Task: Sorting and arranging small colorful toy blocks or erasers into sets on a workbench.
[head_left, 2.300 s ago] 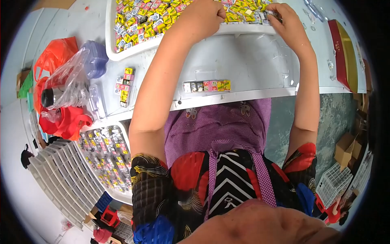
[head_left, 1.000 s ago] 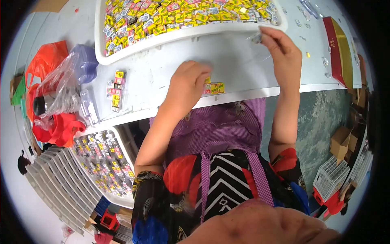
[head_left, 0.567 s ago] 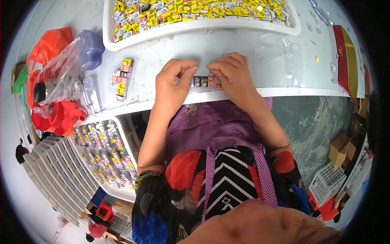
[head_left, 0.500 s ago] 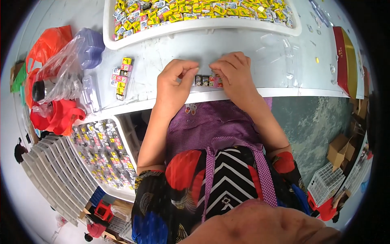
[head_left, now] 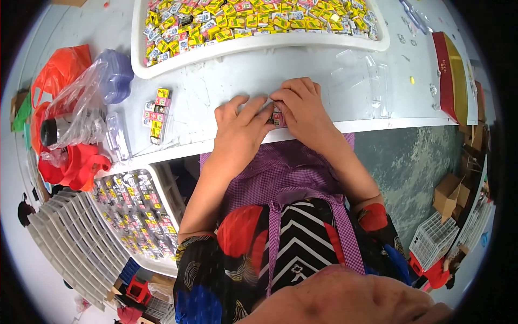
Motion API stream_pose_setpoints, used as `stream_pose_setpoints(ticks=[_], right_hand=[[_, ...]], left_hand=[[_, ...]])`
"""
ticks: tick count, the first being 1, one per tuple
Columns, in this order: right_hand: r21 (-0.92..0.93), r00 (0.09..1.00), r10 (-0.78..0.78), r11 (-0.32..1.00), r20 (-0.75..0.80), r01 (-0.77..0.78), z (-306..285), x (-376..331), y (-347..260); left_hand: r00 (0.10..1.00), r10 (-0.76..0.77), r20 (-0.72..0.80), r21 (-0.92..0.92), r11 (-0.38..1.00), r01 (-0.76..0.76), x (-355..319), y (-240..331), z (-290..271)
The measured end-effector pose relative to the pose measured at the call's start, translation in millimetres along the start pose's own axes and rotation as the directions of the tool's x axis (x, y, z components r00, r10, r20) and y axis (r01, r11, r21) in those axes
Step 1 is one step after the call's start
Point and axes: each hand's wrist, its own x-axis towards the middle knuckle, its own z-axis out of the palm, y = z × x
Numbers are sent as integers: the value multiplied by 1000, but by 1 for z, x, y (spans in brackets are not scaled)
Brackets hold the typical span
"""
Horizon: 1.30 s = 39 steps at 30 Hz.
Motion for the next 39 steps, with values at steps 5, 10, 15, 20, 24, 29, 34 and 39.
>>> stream_pose_setpoints(ticks=[5, 10, 15, 20, 24, 29, 34, 39], right_hand=[[-4, 996, -23, 1000, -89, 22, -13, 10, 2], [-242, 937, -188, 963, -293, 117, -63, 72, 29], [-259, 951, -229, 950, -205, 173, -77, 146, 45], [-262, 997, -50, 964, -54, 34, -69, 199, 48], [-267, 870, 360, 923, 338, -279, -108, 202, 40], [177, 952, -280, 950, 125, 257, -71, 183, 89], [-312, 976, 99, 949, 195, -34, -86, 169, 85], [-273, 954, 297, 921, 33, -277, -87, 147, 80]], left_hand=[[1000, 8, 18, 52, 999, -9, 1, 3, 1], [1000, 9, -27, -25, 1000, -9, 0, -3, 3], [991, -32, -132, -232, 973, 0, -2, -9, 5], [976, -133, -173, -420, 906, 49, -11, -18, 8], [937, -293, -193, -558, 818, 141, -10, -19, 4], [914, -356, -193, -615, 770, 169, -11, -24, 2], [912, -373, -168, -634, 750, 190, -7, -22, 6], [916, -361, -176, -633, 754, 176, -6, -21, 10]])
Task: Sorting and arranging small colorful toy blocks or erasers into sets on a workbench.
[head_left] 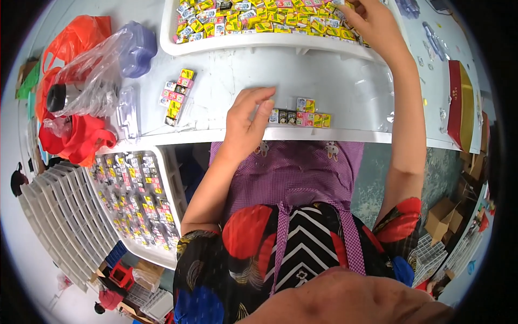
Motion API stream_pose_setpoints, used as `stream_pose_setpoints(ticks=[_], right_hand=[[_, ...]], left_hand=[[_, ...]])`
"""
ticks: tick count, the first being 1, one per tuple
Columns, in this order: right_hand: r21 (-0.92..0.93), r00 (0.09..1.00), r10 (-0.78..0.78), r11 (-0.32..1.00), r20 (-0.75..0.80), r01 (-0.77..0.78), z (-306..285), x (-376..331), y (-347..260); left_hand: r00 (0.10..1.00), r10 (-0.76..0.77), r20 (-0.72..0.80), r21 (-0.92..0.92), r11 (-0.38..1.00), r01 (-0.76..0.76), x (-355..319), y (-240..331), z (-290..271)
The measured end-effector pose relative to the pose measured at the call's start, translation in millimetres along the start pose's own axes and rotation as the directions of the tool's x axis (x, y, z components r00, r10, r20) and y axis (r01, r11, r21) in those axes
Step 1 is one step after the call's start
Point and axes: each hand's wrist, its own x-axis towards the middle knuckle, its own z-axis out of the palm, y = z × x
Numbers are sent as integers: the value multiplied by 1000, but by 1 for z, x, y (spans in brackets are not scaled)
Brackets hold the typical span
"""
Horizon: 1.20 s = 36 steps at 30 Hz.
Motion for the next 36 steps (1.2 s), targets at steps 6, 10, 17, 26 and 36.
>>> stream_pose_setpoints(ticks=[6, 10, 17, 26, 36], right_hand=[[557, 865, -481, 761, 140, 334, 20, -93, -52], [357, 829, -549, 798, 101, 485, 59, -127, -52], [381, 881, -464, 834, 92, 400, 67, -150, -57], [232, 866, -496, 851, 66, 470, 78, -165, -57], [105, 829, -519, 854, 208, 509, 65, -176, -62]], left_hand=[[999, -38, -27, -47, 998, 37, -3, -3, -3], [999, -48, -21, -67, 997, 46, 0, -1, 0], [998, -52, -20, -65, 997, 50, -2, -2, -1], [1000, -28, -2, -38, 999, 28, -1, -1, -1], [1000, -24, 4, -17, 1000, 24, 0, 1, -2]])
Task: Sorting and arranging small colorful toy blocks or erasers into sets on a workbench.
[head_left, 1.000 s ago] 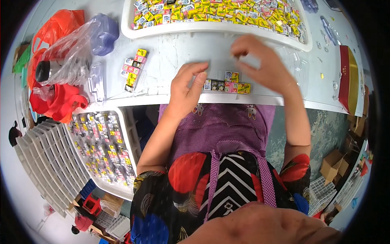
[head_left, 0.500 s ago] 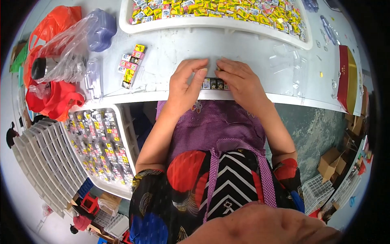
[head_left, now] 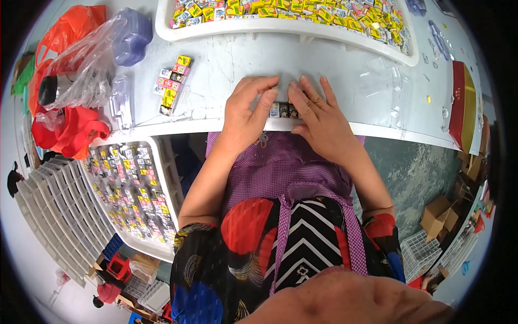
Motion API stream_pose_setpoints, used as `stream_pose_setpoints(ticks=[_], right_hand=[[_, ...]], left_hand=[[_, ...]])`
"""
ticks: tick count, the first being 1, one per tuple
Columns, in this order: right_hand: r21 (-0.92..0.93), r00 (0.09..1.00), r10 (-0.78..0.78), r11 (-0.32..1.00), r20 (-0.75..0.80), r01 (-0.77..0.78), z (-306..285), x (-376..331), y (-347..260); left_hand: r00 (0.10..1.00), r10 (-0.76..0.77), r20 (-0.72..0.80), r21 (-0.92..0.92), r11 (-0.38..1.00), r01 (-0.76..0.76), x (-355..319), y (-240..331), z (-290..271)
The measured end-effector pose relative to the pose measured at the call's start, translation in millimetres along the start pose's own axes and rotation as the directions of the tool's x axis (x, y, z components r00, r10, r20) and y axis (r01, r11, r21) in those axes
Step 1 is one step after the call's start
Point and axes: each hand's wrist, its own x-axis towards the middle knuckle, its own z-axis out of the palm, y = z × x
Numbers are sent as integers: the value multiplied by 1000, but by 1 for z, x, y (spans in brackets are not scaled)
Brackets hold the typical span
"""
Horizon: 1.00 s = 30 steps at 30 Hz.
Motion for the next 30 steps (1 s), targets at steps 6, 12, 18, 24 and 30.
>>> stream_pose_setpoints(ticks=[6, 12, 18, 24, 30], right_hand=[[285, 988, 94, 957, -124, -55, -11, -6, 8], [141, 976, 117, 986, -184, -92, -17, -16, 6], [145, 908, 218, 974, -358, -176, -25, -31, 18], [-44, 993, 51, 997, -111, -56, 4, -23, -12], [-132, 994, 75, 988, -77, -85, 24, -23, -8]], left_hand=[[998, -40, 41, 14, 999, 40, -1, 5, -2], [1000, -14, -9, 19, 1000, 14, -2, 2, -1], [993, 109, 42, 300, 947, -116, 11, 10, 1], [987, 35, 158, 465, 879, -106, 25, 19, 10], [975, -21, 219, 405, 912, -71, 32, 15, 21]])
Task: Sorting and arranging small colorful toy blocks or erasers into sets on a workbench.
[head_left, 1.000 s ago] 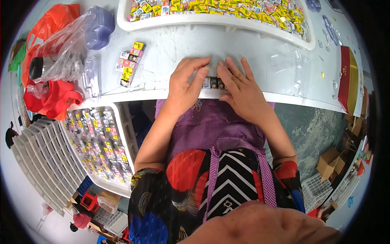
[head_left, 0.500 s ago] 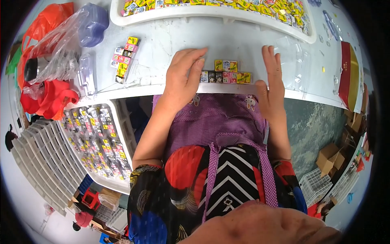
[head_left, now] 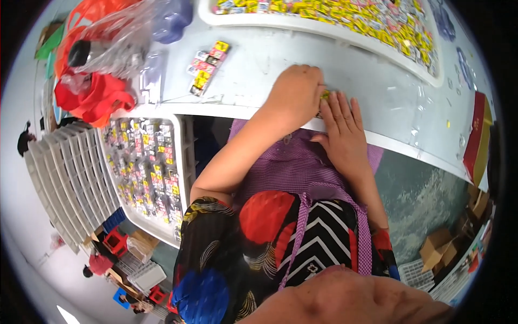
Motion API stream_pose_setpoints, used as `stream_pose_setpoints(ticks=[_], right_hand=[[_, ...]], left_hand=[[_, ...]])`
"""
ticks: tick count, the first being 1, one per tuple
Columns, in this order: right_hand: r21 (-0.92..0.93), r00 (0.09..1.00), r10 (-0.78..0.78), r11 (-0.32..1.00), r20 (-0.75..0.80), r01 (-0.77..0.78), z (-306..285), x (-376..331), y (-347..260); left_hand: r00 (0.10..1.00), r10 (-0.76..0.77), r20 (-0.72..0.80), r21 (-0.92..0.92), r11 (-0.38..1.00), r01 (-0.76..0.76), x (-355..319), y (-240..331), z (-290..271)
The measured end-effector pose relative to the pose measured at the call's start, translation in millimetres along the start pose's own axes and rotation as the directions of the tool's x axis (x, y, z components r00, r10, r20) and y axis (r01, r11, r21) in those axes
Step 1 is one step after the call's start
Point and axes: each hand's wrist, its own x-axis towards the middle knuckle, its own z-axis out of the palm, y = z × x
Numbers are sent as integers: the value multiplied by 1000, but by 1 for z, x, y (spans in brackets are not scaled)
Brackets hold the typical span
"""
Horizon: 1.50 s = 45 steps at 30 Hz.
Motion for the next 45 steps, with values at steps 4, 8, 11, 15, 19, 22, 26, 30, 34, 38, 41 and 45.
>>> stream_pose_setpoints(ticks=[4, 8, 11, 15, 19, 22, 26, 30, 34, 38, 41, 45], right_hand=[[28, 998, -16, 999, -58, 18, 2, 1, 1], [138, 995, 17, 990, -102, -3, -5, 0, 0], [137, 973, 52, 990, -226, -22, -16, -1, 6], [132, 959, 64, 991, -277, -28, -25, -1, 16], [153, 968, 72, 988, -239, -35, -15, 1, 17], [130, 977, 75, 990, -200, -49, -11, 2, 15], [63, 979, 79, 996, -188, -69, -2, 2, 16], [28, 976, 64, 998, -207, -59, -1, 0, 17], [4, 979, 51, 999, -199, -51, 0, 4, 14], [-50, 976, 38, 998, -212, -49, 2, 4, 16], [-57, 973, 30, 997, -230, -44, 3, 3, 17], [-61, 973, 33, 997, -227, -48, 3, 3, 18]], left_hand=[[999, -36, 14, -2, 999, 36, -2, 3, -1], [991, -137, 10, -57, 989, 137, -6, -2, -11], [974, -224, -39, -155, 964, 216, -11, -12, -27], [939, -318, -130, -290, 918, 271, -25, -43, -54], [837, -536, -114, -537, 742, 402, -40, -49, -88], [803, -580, -140, -523, 732, 437, -47, -52, -100], [782, -593, -195, -571, 717, 401, -56, -57, -110], [759, -569, -316, -630, 724, 281, -65, -69, -140], [680, -596, -428, -578, 759, 302, -72, -85, -172], [668, -634, -390, -591, 729, 346, -76, -103, -166], [675, -643, -361, -597, 716, 362, -74, -111, -158], [661, -628, -411, -524, 756, 393, -68, -112, -149]])
